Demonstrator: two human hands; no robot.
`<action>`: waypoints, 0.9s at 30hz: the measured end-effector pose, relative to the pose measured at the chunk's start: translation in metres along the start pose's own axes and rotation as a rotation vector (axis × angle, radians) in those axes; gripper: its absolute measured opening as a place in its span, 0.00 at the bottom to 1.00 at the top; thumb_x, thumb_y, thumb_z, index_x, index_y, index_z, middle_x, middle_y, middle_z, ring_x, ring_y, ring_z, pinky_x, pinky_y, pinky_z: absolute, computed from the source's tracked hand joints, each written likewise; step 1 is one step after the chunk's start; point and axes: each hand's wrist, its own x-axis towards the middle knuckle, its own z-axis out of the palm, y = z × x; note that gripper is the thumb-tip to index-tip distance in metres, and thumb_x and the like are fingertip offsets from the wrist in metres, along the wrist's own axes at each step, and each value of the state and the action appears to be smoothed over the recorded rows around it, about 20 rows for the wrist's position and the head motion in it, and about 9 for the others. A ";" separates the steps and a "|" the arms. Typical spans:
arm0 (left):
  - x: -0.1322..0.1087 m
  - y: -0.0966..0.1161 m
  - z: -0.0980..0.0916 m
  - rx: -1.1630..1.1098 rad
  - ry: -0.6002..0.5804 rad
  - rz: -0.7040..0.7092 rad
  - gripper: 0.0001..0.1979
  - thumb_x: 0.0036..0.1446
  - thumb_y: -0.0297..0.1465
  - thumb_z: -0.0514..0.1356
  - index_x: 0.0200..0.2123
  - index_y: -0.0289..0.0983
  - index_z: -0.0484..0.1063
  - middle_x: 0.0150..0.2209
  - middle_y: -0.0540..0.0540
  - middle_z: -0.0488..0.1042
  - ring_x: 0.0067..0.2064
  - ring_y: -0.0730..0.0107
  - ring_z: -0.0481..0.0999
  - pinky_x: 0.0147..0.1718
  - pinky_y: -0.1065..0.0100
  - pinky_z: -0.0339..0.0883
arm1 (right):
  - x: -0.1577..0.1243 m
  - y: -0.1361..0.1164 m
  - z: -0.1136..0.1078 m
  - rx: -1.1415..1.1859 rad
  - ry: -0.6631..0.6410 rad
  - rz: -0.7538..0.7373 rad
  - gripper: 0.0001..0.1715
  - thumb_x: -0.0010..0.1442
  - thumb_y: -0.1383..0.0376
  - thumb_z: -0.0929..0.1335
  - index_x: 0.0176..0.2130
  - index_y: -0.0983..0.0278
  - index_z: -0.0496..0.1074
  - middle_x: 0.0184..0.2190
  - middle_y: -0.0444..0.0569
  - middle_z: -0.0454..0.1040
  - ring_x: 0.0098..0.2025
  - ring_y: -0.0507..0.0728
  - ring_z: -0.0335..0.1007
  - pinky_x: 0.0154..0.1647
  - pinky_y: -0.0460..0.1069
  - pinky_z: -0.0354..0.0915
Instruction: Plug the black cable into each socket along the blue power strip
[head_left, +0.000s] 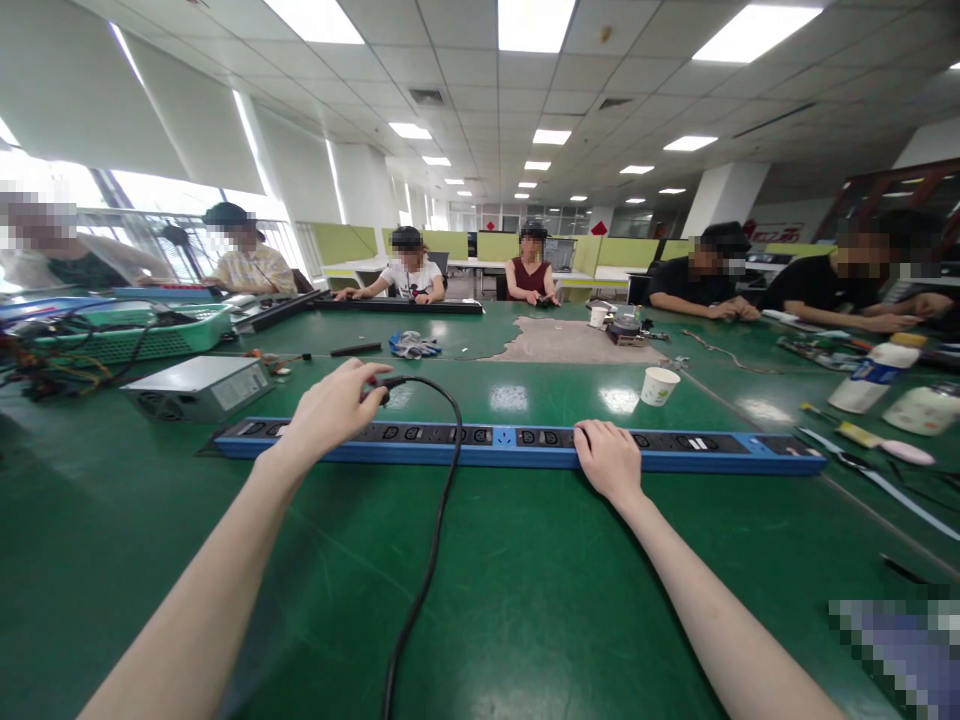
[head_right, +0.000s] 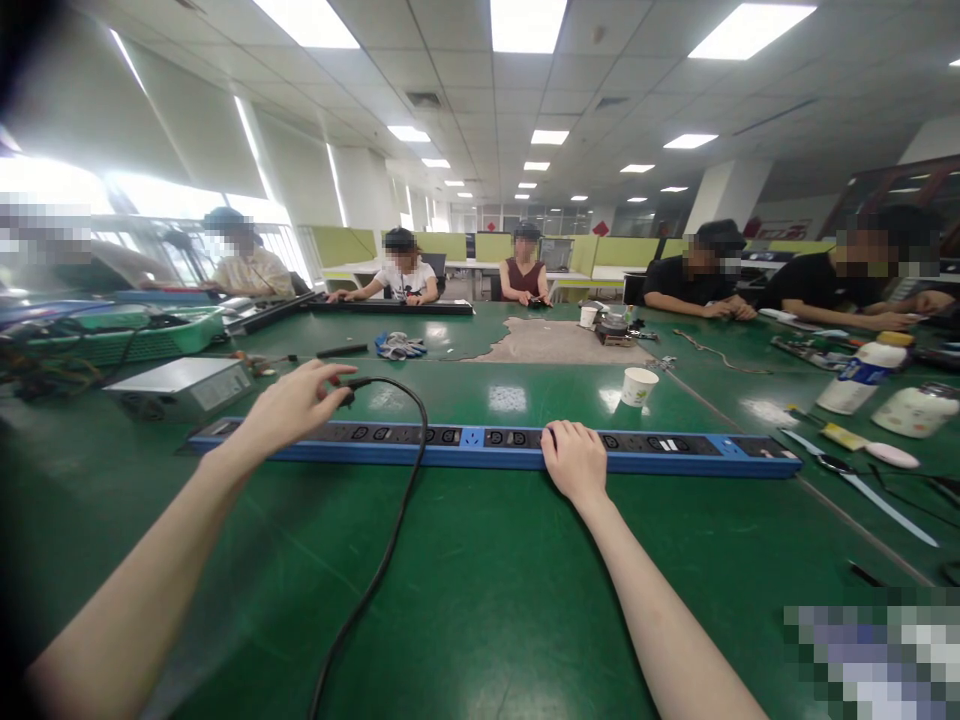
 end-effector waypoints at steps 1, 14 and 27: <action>-0.001 0.004 0.002 -0.004 -0.056 0.054 0.22 0.68 0.40 0.53 0.61 0.44 0.74 0.52 0.42 0.77 0.48 0.57 0.79 0.46 0.62 0.71 | 0.000 0.000 0.000 0.001 0.001 0.000 0.22 0.76 0.60 0.58 0.45 0.59 0.78 0.44 0.51 0.82 0.48 0.60 0.72 0.53 0.53 0.55; -0.010 0.047 0.019 0.042 -0.186 0.382 0.20 0.66 0.24 0.50 0.58 0.44 0.69 0.51 0.43 0.80 0.47 0.56 0.81 0.43 0.62 0.70 | 0.000 0.003 0.000 0.029 -0.002 0.007 0.21 0.76 0.59 0.59 0.45 0.59 0.78 0.44 0.50 0.82 0.49 0.59 0.73 0.54 0.53 0.55; -0.014 0.026 0.062 -0.159 -0.097 0.484 0.25 0.65 0.23 0.49 0.60 0.41 0.73 0.58 0.40 0.78 0.58 0.56 0.78 0.58 0.57 0.70 | -0.001 0.004 0.000 0.042 -0.004 0.008 0.22 0.76 0.59 0.57 0.45 0.59 0.78 0.44 0.51 0.82 0.49 0.60 0.72 0.54 0.54 0.55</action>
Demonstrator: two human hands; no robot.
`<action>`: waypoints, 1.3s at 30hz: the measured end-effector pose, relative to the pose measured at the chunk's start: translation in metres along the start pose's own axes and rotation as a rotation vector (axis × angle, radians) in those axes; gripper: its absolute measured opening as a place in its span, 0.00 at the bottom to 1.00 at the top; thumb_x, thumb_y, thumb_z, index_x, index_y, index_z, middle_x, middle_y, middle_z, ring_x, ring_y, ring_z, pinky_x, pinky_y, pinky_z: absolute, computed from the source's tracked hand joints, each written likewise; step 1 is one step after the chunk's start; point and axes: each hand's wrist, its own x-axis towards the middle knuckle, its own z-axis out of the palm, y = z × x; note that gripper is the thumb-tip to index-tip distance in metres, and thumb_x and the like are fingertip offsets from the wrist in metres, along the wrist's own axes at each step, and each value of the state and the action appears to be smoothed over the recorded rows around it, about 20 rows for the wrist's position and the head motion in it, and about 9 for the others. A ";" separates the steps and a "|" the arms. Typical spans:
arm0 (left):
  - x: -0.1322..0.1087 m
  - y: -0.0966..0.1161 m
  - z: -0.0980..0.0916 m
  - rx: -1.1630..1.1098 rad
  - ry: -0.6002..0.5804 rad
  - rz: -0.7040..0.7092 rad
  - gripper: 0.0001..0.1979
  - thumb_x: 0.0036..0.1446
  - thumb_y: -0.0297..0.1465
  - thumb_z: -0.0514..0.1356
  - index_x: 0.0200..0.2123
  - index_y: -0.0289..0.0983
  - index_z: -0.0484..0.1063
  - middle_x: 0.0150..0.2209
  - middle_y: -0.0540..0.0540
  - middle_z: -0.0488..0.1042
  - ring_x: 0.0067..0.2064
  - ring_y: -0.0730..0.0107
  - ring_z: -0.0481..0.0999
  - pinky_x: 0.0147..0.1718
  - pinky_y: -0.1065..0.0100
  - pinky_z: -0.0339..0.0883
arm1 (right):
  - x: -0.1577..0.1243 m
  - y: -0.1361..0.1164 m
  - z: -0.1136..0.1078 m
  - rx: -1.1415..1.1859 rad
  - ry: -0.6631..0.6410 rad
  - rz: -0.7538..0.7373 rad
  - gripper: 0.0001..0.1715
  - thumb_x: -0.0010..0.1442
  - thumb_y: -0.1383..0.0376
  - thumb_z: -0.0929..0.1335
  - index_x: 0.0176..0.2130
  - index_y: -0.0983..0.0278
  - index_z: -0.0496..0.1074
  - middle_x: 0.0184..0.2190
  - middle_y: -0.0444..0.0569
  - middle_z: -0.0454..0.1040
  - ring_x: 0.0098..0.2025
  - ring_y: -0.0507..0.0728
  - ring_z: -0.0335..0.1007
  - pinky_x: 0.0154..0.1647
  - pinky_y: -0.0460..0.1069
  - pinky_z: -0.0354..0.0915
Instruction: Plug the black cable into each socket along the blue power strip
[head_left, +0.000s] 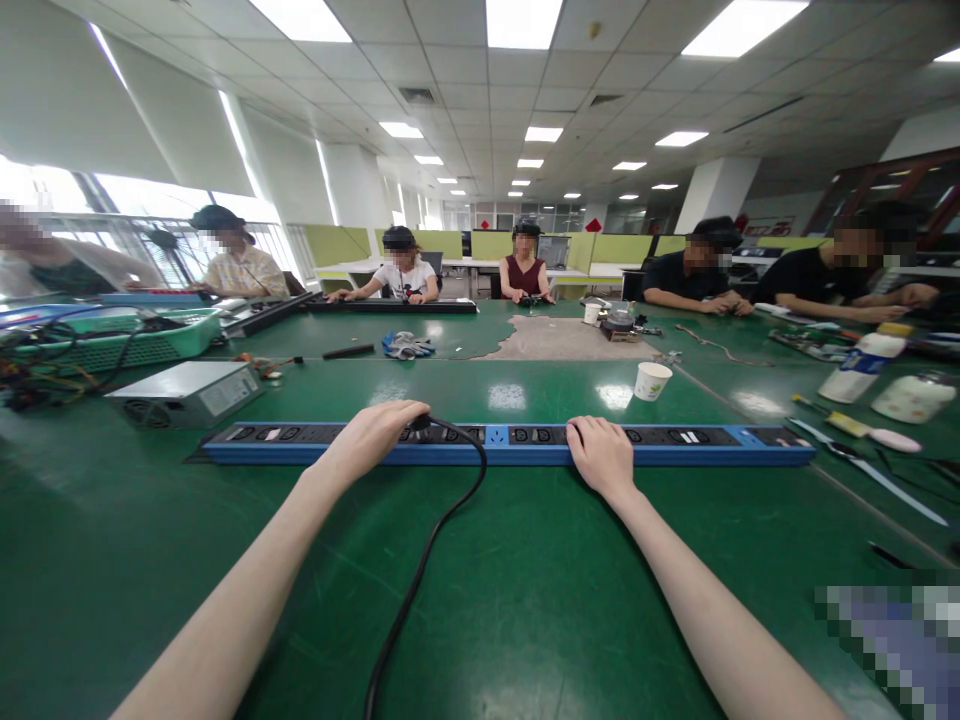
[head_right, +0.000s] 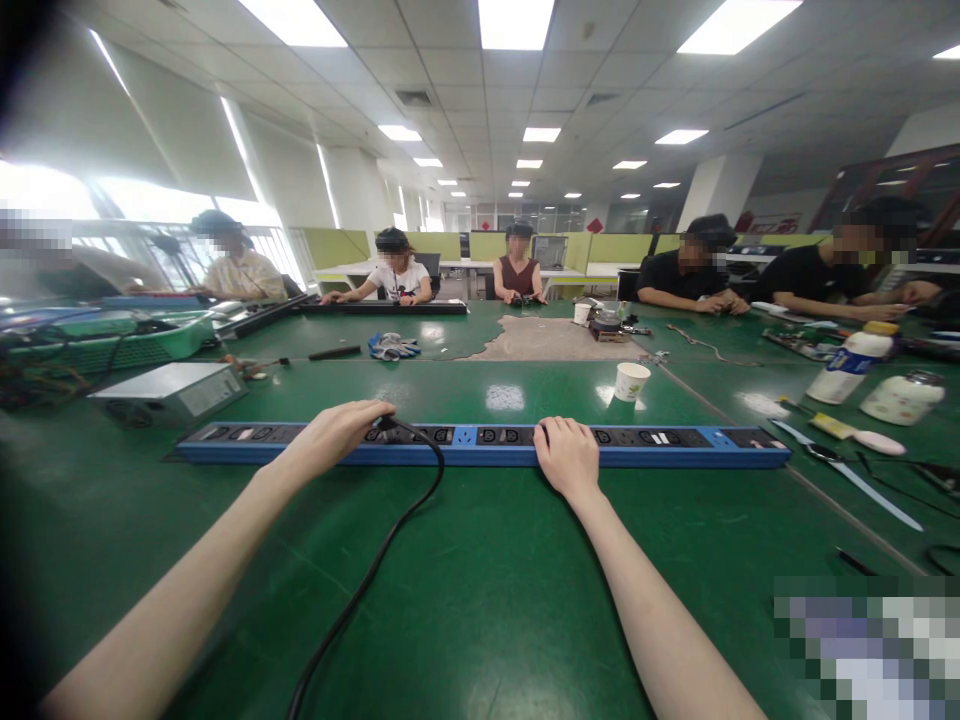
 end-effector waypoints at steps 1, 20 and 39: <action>-0.001 -0.001 0.003 -0.008 0.014 0.003 0.24 0.66 0.23 0.49 0.61 0.41 0.73 0.59 0.40 0.78 0.58 0.56 0.78 0.59 0.56 0.70 | 0.000 0.000 0.000 -0.003 0.000 0.000 0.22 0.76 0.59 0.57 0.45 0.59 0.78 0.44 0.52 0.82 0.49 0.60 0.72 0.54 0.54 0.55; 0.003 0.024 -0.005 0.069 -0.048 -0.038 0.27 0.65 0.26 0.52 0.65 0.43 0.71 0.60 0.41 0.77 0.58 0.56 0.78 0.56 0.59 0.72 | 0.000 0.000 -0.002 0.006 0.001 0.001 0.22 0.76 0.59 0.58 0.44 0.59 0.78 0.44 0.51 0.82 0.49 0.60 0.71 0.54 0.53 0.55; 0.004 0.014 0.001 -0.050 -0.053 -0.064 0.21 0.72 0.32 0.50 0.63 0.42 0.73 0.56 0.41 0.81 0.53 0.56 0.83 0.52 0.61 0.73 | 0.001 0.001 -0.001 -0.012 -0.011 0.003 0.22 0.76 0.58 0.57 0.45 0.59 0.78 0.44 0.51 0.82 0.49 0.60 0.72 0.54 0.53 0.55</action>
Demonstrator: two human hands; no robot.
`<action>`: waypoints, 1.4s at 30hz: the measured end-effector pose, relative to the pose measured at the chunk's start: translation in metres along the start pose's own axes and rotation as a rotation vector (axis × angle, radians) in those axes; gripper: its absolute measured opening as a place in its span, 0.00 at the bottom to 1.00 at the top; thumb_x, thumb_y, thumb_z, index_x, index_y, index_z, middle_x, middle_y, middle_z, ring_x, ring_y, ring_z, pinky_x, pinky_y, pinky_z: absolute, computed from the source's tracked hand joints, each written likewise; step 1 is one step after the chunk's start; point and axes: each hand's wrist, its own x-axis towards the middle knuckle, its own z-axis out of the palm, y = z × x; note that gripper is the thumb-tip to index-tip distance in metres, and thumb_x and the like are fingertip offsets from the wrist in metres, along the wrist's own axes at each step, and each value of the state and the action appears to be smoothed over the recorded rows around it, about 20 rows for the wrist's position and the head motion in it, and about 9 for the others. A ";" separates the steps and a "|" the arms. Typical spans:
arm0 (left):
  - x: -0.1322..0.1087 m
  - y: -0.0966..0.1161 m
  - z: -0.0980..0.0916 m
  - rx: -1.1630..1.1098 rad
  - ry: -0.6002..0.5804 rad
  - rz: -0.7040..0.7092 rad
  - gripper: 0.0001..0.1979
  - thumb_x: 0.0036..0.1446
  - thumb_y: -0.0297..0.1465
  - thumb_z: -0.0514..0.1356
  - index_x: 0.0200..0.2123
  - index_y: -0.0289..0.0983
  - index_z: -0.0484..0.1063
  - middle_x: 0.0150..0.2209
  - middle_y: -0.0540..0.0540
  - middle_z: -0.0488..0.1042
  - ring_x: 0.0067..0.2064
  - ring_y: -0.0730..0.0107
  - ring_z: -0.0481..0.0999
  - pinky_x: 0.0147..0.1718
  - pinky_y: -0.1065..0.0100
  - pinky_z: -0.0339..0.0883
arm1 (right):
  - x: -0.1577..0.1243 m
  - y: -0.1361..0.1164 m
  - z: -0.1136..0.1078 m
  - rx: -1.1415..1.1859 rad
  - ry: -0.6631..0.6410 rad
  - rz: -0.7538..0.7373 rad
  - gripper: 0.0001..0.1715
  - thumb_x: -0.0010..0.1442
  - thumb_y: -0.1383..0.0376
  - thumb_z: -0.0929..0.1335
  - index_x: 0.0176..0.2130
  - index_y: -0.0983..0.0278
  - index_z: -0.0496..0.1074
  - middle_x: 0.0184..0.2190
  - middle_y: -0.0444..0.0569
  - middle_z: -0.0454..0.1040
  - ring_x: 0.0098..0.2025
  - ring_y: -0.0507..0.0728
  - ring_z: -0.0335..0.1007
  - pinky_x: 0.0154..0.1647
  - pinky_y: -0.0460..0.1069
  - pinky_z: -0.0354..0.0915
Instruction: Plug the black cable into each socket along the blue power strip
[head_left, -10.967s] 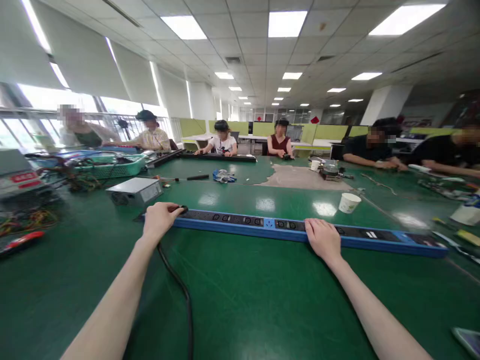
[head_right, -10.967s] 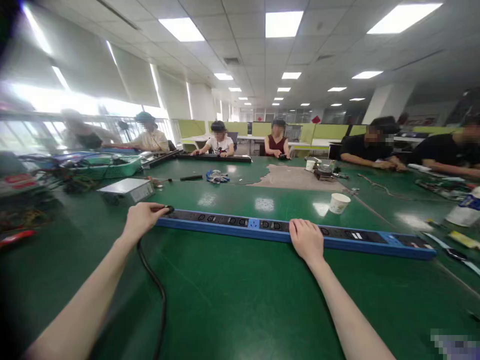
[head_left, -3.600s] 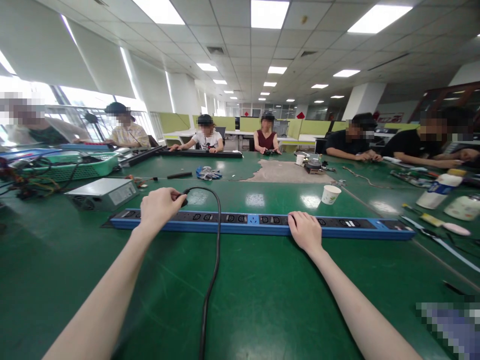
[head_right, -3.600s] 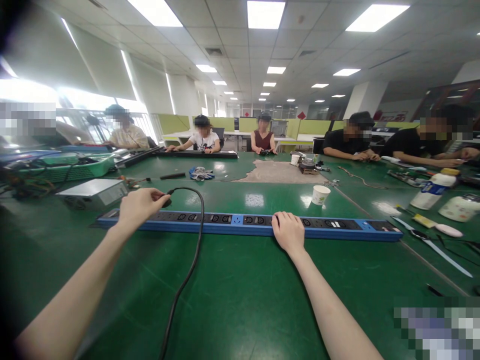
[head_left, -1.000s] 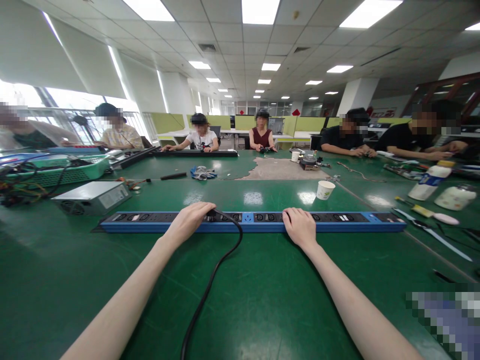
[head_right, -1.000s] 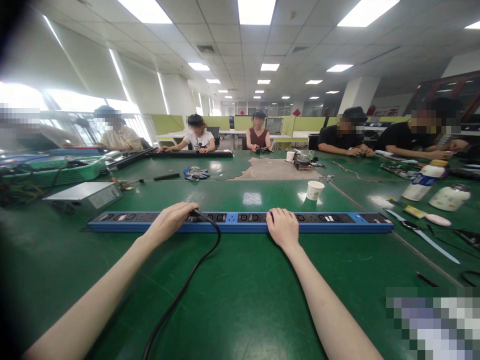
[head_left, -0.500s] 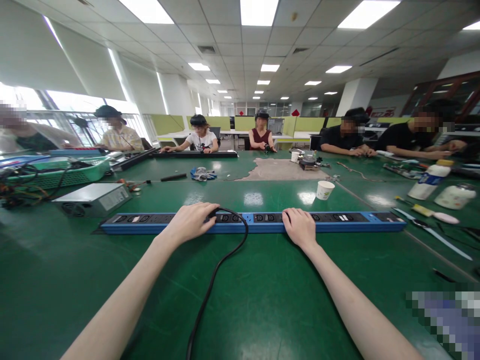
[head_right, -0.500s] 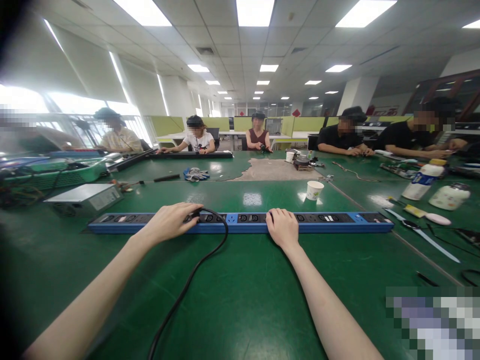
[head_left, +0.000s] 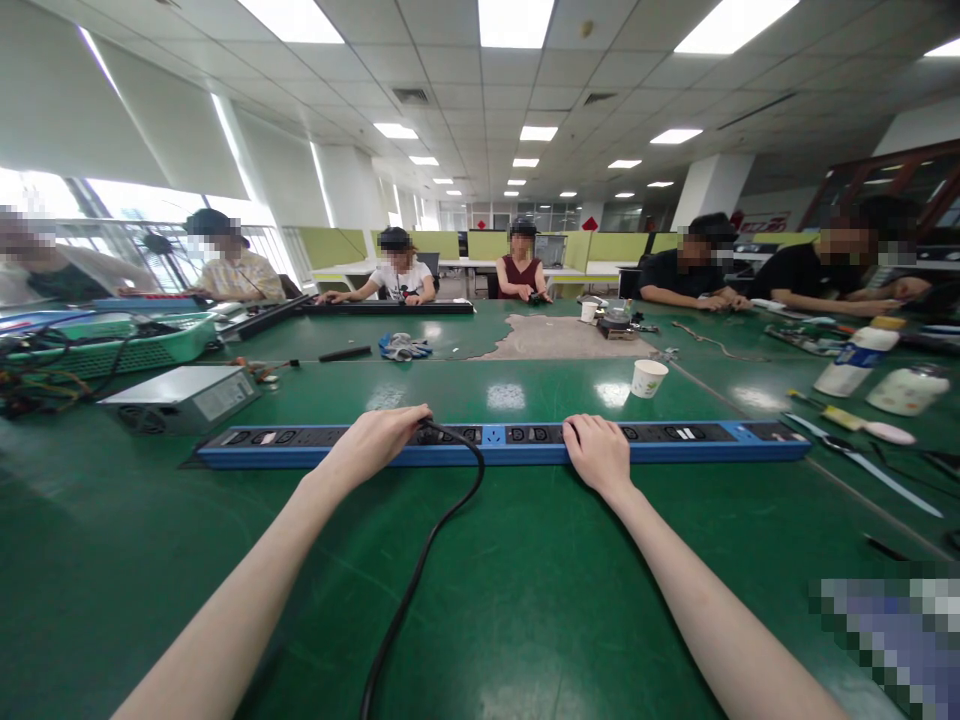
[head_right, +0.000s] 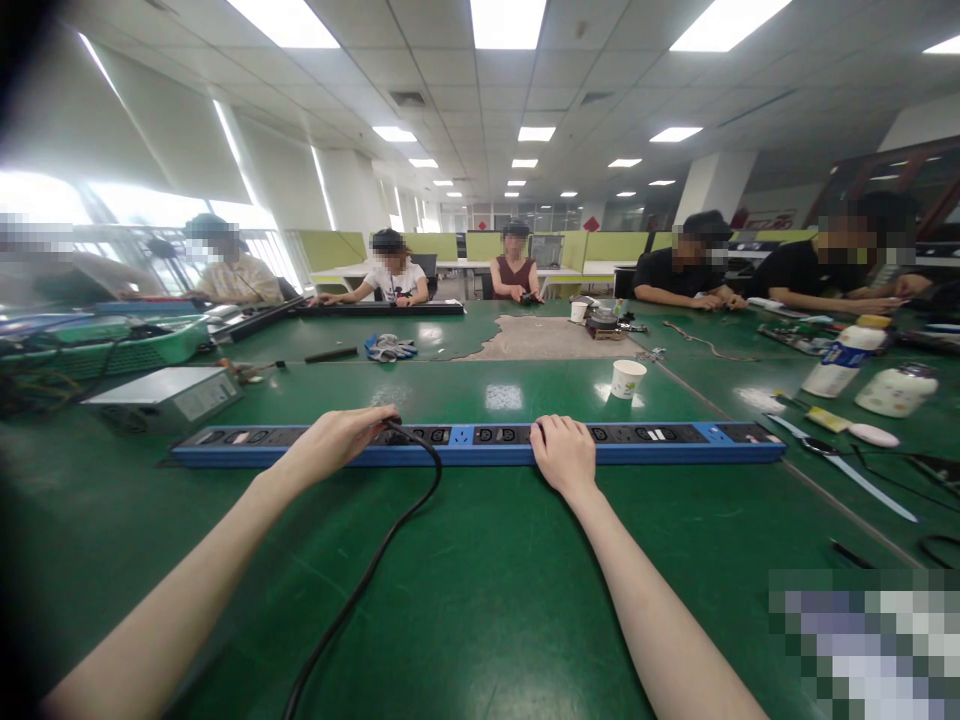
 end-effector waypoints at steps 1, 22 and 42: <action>-0.001 -0.001 0.001 -0.012 0.002 0.006 0.21 0.72 0.32 0.50 0.63 0.43 0.73 0.58 0.42 0.80 0.54 0.56 0.82 0.54 0.60 0.73 | 0.000 0.000 0.000 -0.004 0.000 0.000 0.22 0.76 0.59 0.57 0.45 0.59 0.78 0.44 0.51 0.82 0.49 0.60 0.72 0.54 0.54 0.55; -0.012 -0.010 -0.003 -0.050 0.021 0.026 0.22 0.68 0.29 0.55 0.61 0.43 0.76 0.62 0.46 0.77 0.59 0.58 0.80 0.62 0.57 0.71 | 0.000 0.001 0.002 0.018 0.005 -0.002 0.23 0.76 0.58 0.57 0.45 0.59 0.78 0.44 0.51 0.82 0.49 0.60 0.71 0.54 0.54 0.56; -0.011 0.017 -0.012 0.125 -0.142 -0.062 0.24 0.68 0.25 0.51 0.65 0.43 0.68 0.48 0.42 0.83 0.46 0.56 0.83 0.44 0.62 0.72 | 0.000 -0.001 -0.001 -0.023 -0.004 0.005 0.22 0.76 0.59 0.58 0.45 0.59 0.79 0.44 0.51 0.82 0.49 0.60 0.72 0.54 0.53 0.55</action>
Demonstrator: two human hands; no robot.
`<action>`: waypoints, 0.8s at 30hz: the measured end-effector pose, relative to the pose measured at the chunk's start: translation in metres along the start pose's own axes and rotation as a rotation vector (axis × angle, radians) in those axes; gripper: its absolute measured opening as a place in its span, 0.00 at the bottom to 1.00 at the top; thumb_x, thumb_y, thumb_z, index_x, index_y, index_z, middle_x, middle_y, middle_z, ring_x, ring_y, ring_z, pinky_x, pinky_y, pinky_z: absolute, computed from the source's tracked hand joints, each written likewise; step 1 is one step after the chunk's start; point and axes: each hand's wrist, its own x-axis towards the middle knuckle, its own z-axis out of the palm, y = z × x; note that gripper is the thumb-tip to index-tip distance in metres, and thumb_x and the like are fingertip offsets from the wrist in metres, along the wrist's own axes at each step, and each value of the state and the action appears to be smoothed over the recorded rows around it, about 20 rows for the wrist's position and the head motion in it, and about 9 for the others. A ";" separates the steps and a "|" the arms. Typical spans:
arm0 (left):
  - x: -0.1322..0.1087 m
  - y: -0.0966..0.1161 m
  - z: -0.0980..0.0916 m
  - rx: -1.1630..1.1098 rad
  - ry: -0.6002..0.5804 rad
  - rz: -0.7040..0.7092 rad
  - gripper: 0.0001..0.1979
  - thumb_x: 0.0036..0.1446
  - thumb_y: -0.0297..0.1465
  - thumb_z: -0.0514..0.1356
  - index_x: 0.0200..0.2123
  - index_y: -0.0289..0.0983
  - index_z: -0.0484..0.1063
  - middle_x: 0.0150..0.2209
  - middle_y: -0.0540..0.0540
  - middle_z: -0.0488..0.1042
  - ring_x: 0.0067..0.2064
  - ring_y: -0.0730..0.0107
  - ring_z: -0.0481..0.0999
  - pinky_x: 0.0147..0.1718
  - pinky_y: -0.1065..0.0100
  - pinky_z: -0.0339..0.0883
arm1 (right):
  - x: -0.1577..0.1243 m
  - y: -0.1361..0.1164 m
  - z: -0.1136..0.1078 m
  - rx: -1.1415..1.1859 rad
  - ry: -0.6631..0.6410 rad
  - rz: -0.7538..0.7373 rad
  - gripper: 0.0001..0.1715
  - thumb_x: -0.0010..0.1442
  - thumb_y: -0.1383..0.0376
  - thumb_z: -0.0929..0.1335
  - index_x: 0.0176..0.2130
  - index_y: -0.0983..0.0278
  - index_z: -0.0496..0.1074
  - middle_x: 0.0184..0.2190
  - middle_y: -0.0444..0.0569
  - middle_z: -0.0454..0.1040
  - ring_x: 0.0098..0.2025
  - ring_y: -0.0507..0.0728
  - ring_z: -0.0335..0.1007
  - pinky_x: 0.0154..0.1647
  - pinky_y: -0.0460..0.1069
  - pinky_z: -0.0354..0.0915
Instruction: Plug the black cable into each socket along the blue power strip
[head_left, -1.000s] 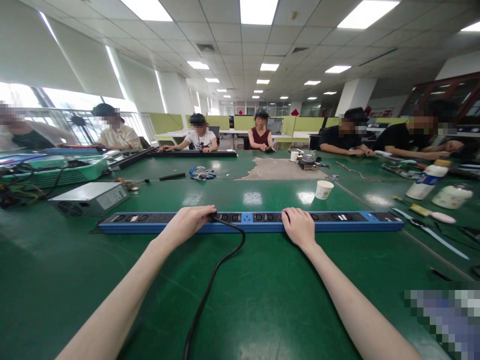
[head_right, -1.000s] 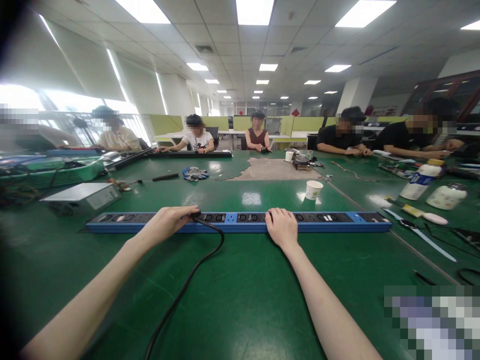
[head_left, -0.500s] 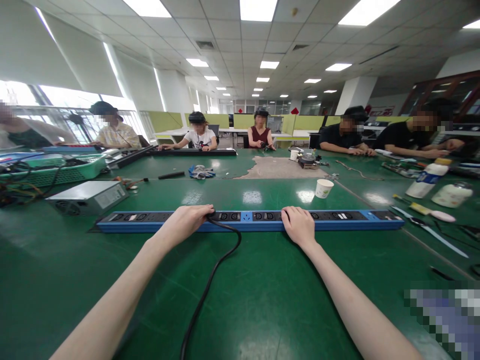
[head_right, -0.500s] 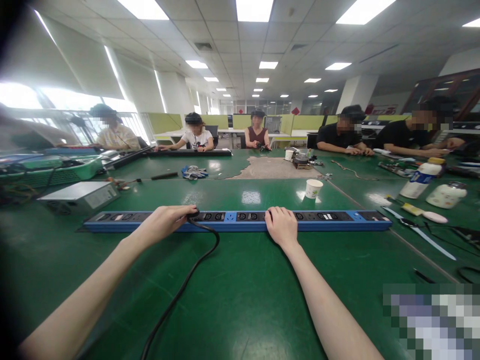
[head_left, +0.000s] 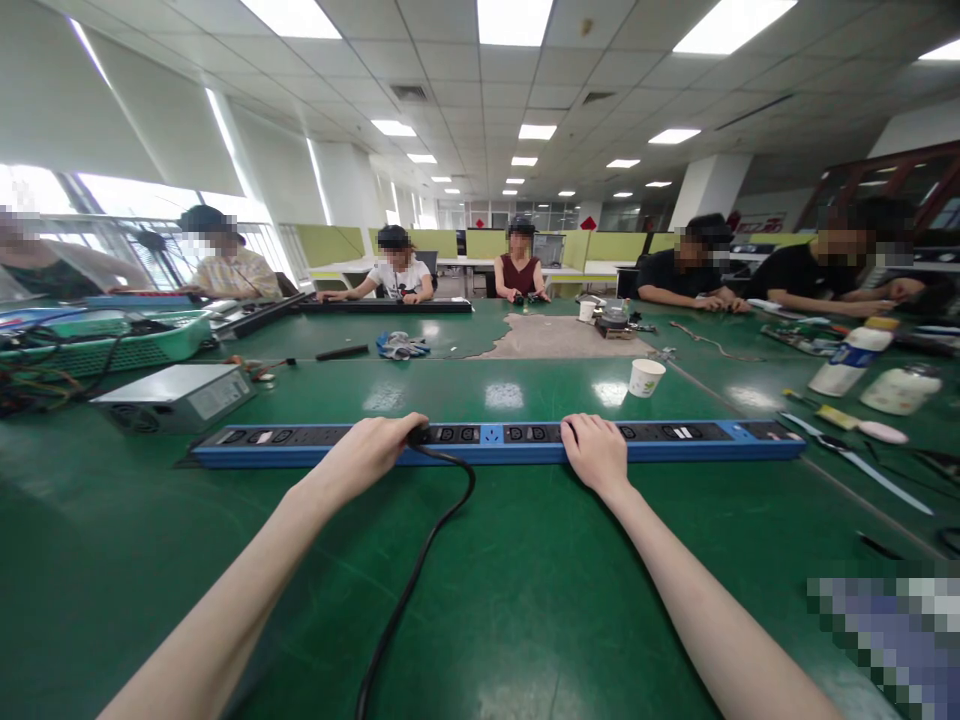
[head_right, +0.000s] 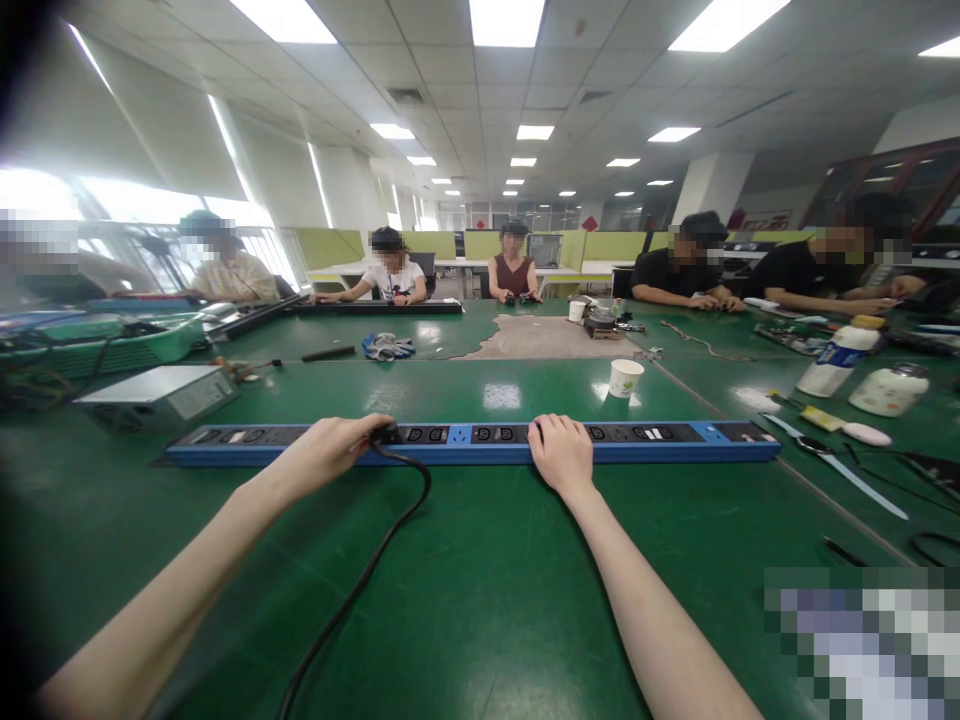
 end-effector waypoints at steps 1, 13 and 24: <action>0.000 0.005 -0.002 0.025 -0.014 -0.005 0.24 0.69 0.25 0.50 0.65 0.42 0.67 0.46 0.41 0.83 0.45 0.56 0.83 0.44 0.62 0.71 | 0.000 0.000 0.000 -0.003 0.001 0.001 0.22 0.76 0.59 0.58 0.45 0.59 0.79 0.44 0.51 0.82 0.49 0.60 0.72 0.54 0.53 0.55; 0.006 0.021 -0.017 -0.084 0.018 -0.110 0.17 0.71 0.35 0.52 0.54 0.42 0.77 0.44 0.42 0.84 0.46 0.56 0.83 0.46 0.63 0.70 | 0.000 -0.003 -0.001 -0.017 0.008 -0.005 0.23 0.76 0.59 0.57 0.45 0.59 0.79 0.44 0.51 0.82 0.49 0.60 0.72 0.54 0.53 0.55; 0.024 0.024 -0.001 -0.180 -0.055 -0.665 0.24 0.61 0.55 0.57 0.35 0.41 0.79 0.38 0.40 0.83 0.41 0.51 0.82 0.41 0.61 0.71 | 0.000 0.000 0.001 0.012 0.010 0.000 0.22 0.76 0.59 0.57 0.45 0.59 0.78 0.44 0.50 0.82 0.49 0.60 0.72 0.54 0.53 0.55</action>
